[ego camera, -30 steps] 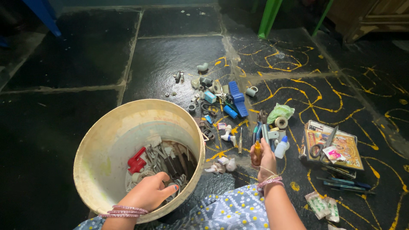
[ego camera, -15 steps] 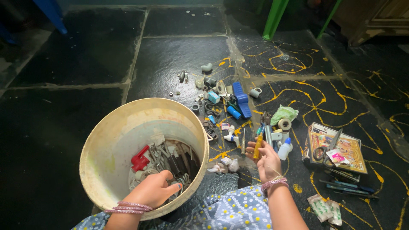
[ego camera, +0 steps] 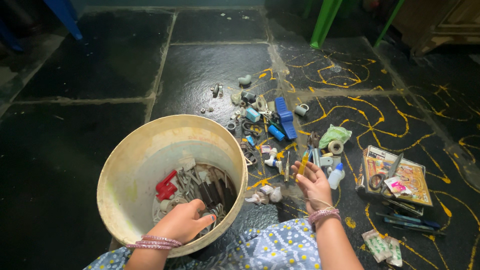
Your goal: The person sits on the floor and handles small metal parts, repeatedly picking them up, inspecting them, and placing them into a plastic bag. Later, the person moves a bucket and transfers various hardware items from the floor into the bucket.
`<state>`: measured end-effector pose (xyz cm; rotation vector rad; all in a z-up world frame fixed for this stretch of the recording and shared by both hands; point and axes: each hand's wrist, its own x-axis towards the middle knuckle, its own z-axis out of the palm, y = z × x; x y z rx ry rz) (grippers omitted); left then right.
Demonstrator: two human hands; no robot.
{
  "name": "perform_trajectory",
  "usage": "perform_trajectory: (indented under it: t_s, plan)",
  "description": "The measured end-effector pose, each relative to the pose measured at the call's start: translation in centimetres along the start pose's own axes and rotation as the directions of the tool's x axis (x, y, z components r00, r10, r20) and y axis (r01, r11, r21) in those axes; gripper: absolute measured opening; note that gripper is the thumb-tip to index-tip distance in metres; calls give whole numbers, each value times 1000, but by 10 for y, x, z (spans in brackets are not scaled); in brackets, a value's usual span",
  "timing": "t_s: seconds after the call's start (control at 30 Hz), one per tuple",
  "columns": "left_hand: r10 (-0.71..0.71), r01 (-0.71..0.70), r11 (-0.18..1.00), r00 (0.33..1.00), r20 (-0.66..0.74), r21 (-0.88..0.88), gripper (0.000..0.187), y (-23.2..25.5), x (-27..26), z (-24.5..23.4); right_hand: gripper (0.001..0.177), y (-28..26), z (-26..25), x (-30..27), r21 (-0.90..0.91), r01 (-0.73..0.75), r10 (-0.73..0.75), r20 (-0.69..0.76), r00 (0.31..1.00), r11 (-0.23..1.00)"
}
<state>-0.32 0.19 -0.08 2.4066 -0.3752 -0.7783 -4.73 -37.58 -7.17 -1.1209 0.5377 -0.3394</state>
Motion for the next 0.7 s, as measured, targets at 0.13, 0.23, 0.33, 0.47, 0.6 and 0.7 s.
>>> perform_trajectory:
  t_s: [0.13, 0.23, 0.33, 0.47, 0.6, 0.7]
  plan:
    - [14, -14, 1000, 1000, -2, 16, 54, 2, -1, -1, 52, 8, -6, 4, 46, 56, -57, 13, 998, 997]
    - [4, -4, 1000, 1000, 6, 10, 54, 3, -2, -2, 53, 14, -10, 8, 19, 106, -107, 13, 994, 994]
    - [8, -8, 1000, 1000, 10, 11, 53, 3, -2, -2, 53, 21, -17, 13, -23, 141, -141, -9, 990, 990]
    - [4, -4, 1000, 1000, 2, 18, 53, 3, 0, 0, 48, 33, -33, 23, -99, 208, -218, -104, 970, 973]
    - [33, -33, 999, 999, -17, 33, 54, -2, 3, 2, 35, 17, -50, 19, -75, 264, -274, -281, 920, 962]
    - [107, -105, 994, 993, -58, 27, 55, -7, 6, 5, 34, -34, -61, -15, -109, 320, -338, -334, 880, 941]
